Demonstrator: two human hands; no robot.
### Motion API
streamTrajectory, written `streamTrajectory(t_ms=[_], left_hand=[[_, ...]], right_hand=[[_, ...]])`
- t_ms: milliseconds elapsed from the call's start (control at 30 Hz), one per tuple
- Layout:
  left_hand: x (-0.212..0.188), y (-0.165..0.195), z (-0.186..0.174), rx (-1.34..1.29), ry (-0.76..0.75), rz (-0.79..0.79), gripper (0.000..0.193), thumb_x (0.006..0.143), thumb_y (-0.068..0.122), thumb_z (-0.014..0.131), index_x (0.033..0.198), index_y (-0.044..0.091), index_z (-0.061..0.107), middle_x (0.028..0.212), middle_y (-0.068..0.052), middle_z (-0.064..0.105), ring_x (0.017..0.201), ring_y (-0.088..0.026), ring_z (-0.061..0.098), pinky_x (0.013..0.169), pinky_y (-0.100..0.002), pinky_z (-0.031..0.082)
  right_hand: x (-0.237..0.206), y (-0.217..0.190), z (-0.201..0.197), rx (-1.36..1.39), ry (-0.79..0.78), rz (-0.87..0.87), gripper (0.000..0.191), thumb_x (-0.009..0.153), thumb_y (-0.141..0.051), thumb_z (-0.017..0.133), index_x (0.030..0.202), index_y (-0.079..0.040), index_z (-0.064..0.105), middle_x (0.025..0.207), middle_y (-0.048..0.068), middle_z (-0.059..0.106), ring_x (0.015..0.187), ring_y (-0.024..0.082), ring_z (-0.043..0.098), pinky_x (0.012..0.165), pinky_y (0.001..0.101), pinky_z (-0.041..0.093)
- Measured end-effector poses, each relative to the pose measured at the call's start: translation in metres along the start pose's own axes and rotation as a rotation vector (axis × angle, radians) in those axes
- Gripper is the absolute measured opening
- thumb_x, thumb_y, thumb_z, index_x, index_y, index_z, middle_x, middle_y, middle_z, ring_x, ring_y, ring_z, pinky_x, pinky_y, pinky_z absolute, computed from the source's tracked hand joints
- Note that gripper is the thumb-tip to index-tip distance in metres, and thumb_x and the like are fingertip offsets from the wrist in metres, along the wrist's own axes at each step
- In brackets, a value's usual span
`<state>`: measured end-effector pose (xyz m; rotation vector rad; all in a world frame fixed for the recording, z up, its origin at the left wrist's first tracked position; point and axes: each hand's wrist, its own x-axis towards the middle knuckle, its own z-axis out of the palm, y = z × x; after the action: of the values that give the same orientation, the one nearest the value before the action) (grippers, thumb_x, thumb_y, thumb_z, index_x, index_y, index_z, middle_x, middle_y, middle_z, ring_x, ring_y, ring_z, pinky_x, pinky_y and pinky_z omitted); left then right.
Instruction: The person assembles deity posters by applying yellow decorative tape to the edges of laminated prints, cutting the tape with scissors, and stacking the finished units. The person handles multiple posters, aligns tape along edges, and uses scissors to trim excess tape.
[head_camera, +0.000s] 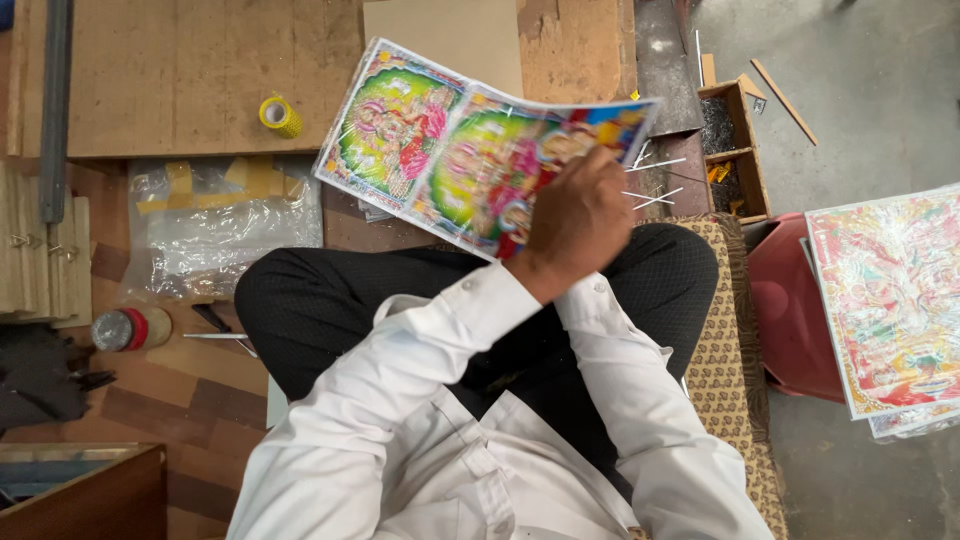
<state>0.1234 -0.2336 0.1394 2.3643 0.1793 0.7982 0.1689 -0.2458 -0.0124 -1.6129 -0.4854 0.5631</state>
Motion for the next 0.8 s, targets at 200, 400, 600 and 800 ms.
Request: streamTrajectory(t_ms=[200,400,600,800], left_hand=[[0.0,0.076,-0.086,-0.222,0.104,0.009,0.013,0.08,0.001,0.072,0.09,0.0,0.064,0.099,-0.015,0.064,0.093,-0.036,0.067,0.081,-0.045,0.056],[0.038,0.083,-0.209,-0.333,0.314,0.043,0.013,0.085,0.003,0.072,0.096,0.002,0.065,0.1,-0.013,0.064,0.092,-0.03,0.068,0.078,-0.04,0.055],[0.005,0.051,-0.128,0.031,-0.025,0.339,0.011,0.084,0.005,0.07,0.092,0.004,0.064,0.096,-0.012,0.063,0.088,-0.029,0.067,0.074,-0.04,0.055],[0.017,0.079,-0.125,0.091,-0.145,0.574,0.008,0.083,0.007,0.069,0.088,0.005,0.062,0.092,-0.011,0.063,0.085,-0.029,0.066,0.07,-0.041,0.054]], right_hand=[[-0.006,-0.009,0.006,0.022,0.021,-0.027,0.035,0.093,0.005,0.061,0.128,-0.001,0.064,0.119,0.009,0.071,0.106,0.019,0.067,0.09,0.0318,0.056],[-0.004,-0.038,-0.012,0.216,0.343,-0.033,0.046,0.09,0.012,0.063,0.135,0.001,0.061,0.123,0.011,0.071,0.11,0.02,0.068,0.094,0.0325,0.056],[-0.047,-0.089,-0.116,0.483,0.678,-0.433,0.046,0.095,0.01,0.063,0.139,0.0,0.062,0.127,0.011,0.072,0.112,0.02,0.069,0.1,0.0348,0.057],[-0.183,-0.068,-0.314,0.541,0.779,-0.49,0.043,0.097,0.012,0.057,0.139,0.0,0.055,0.125,0.022,0.07,0.111,0.033,0.071,0.101,0.0474,0.06]])
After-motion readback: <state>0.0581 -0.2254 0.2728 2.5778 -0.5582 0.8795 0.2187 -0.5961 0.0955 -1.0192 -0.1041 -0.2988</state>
